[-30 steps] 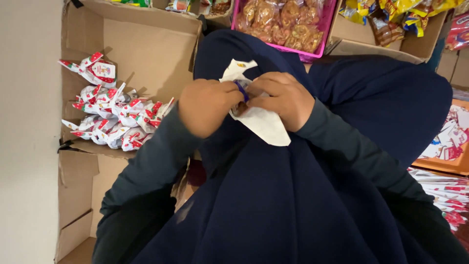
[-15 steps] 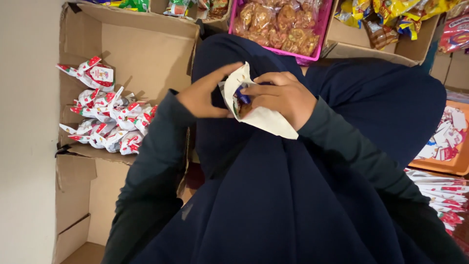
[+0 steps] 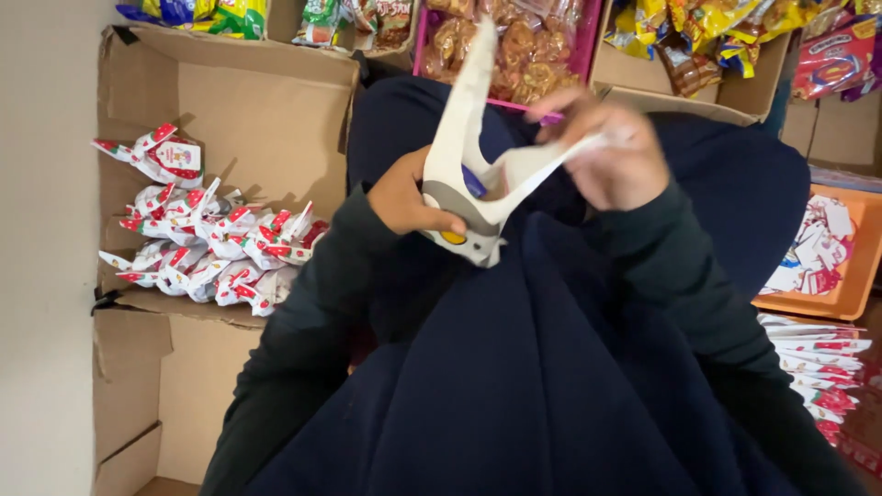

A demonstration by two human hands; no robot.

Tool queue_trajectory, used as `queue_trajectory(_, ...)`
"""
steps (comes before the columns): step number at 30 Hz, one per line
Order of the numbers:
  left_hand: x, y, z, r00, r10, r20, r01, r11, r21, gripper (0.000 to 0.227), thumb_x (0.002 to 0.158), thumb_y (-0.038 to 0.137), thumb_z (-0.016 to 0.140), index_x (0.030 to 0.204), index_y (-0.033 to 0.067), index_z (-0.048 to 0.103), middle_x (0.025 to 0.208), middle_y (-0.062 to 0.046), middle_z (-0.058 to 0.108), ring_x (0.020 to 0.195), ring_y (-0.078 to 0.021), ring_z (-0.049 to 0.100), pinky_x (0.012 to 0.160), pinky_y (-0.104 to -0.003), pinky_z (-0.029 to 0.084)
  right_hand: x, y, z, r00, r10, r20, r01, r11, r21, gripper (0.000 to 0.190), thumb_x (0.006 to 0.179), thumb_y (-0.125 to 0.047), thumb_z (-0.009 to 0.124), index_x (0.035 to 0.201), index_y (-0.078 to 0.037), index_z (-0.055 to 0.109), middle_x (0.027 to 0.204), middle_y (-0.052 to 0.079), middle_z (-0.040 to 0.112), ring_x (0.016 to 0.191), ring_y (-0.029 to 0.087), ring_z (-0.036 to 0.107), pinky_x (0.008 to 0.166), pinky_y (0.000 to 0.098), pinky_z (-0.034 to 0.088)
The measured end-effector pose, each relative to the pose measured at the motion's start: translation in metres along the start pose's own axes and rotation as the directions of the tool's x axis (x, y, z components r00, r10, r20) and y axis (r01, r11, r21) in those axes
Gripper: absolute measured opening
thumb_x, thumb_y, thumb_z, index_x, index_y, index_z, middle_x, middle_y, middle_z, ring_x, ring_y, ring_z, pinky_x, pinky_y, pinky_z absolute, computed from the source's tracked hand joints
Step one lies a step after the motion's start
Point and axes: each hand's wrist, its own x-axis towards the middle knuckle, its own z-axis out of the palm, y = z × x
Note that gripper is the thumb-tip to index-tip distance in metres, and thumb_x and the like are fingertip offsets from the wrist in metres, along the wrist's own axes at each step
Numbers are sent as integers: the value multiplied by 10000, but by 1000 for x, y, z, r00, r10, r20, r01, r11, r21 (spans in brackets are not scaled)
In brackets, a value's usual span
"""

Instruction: Packing small snack items into decorative rabbit-eared gift bags while sitting on the floor.

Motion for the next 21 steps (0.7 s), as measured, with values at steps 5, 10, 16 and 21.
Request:
queue_trajectory(5, 12, 15, 34, 987, 31, -157, -37, 999, -36, 734, 612, 134, 1036, 1228, 28, 649, 1122, -140, 722, 1111, -243, 671, 1078, -495, 496, -12, -9, -7, 924, 91, -370, -27, 984, 175, 512, 980, -424, 666, 1358, -138, 472, 1380, 73, 612, 1229, 197, 640, 1007, 305, 594)
queue_trajectory(10, 23, 40, 68, 940, 63, -334, -23, 992, 122, 759, 615, 162, 1033, 1235, -22, 635, 1122, -217, 718, 1143, -333, 675, 1037, -496, 513, -30, -3, 25, 979, 26, -204, -69, 976, -204, 616, 821, -160, 836, 1340, 5, 549, 1270, 146, 624, 1168, 234, 613, 961, 409, 555)
queue_trajectory(16, 30, 22, 89, 935, 20, -354, 23, 993, 117, 758, 584, 191, 1040, 1215, -7, 669, 1102, -189, 737, 1123, -308, 688, 1012, -485, 539, -19, -10, 37, 980, -129, -151, 42, 878, -477, 295, 896, -84, 797, 1133, 65, 707, 1170, 179, 644, 957, 189, 555, 861, 333, 472)
queue_trajectory(21, 31, 29, 100, 941, -37, -335, 46, 999, 19, 617, 624, 164, 1018, 1144, 14, 723, 1067, -172, 765, 1068, -249, 707, 969, -437, 560, -31, -17, 46, 889, -176, -424, 15, 935, -356, 148, 1012, -80, 684, 1085, 42, 644, 981, 124, 645, 844, 133, 606, 745, 288, 506)
